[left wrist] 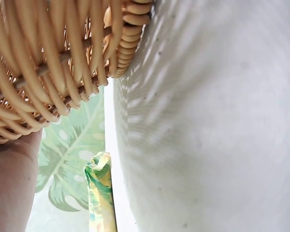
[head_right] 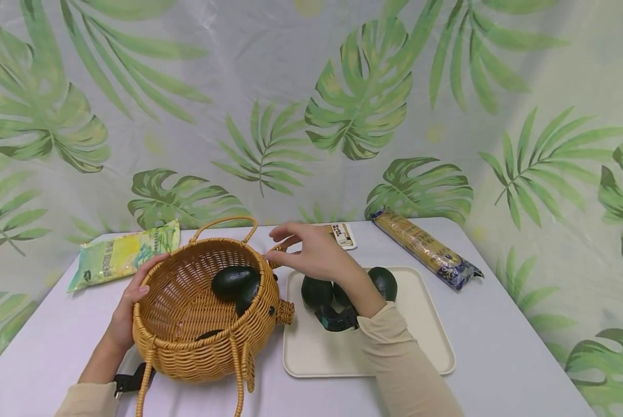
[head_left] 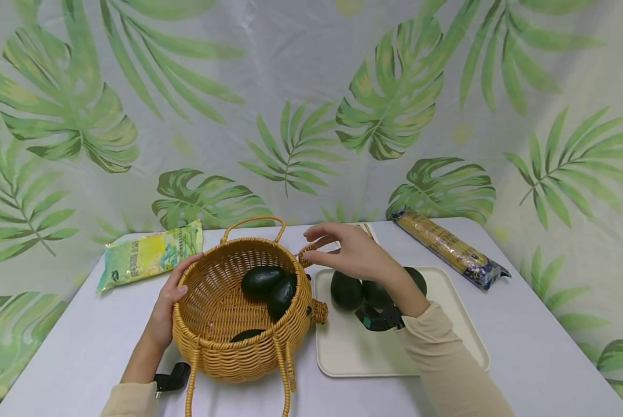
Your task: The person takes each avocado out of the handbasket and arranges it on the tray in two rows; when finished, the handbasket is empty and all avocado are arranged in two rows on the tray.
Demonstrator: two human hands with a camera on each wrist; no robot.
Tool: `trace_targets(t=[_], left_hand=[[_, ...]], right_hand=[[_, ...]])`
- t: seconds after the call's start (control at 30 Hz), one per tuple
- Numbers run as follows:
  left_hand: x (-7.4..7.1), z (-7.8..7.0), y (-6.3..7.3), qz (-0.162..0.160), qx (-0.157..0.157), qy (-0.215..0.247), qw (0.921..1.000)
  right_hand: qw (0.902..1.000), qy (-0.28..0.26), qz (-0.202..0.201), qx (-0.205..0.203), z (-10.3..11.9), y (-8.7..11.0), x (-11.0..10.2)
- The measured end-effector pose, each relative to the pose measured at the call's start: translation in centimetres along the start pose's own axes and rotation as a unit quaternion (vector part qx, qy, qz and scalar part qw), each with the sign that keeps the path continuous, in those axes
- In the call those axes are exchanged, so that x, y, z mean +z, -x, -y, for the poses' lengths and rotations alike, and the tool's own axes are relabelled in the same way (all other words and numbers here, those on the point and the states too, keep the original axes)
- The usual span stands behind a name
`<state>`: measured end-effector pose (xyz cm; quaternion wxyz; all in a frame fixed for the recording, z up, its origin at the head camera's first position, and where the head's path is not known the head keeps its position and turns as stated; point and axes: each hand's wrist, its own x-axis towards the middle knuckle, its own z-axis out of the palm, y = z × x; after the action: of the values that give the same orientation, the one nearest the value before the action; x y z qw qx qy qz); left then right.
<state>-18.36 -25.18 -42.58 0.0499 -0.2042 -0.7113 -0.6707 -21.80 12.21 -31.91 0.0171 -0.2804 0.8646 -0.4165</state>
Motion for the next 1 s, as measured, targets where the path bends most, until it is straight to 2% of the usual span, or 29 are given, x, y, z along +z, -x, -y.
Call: trace_targets(t=[0.33,0.77,1.0], left_hand=[[0.0,0.0,0.0,0.001,-0.001,-0.001,1.0],[0.0,0.0,0.0,0.0,0.0,-0.002,1.0],[0.0,0.0,0.0,0.0,-0.001,-0.001,1.0]], right_hand=[[0.9998,-0.009,0.006,-0.016,0.6,-0.8,1.0],[0.999,0.019,0.021,-0.036,1.1,-2.0,2.4],[0.9992,0.017,0.012,-0.033,1.3,-2.2,2.5]])
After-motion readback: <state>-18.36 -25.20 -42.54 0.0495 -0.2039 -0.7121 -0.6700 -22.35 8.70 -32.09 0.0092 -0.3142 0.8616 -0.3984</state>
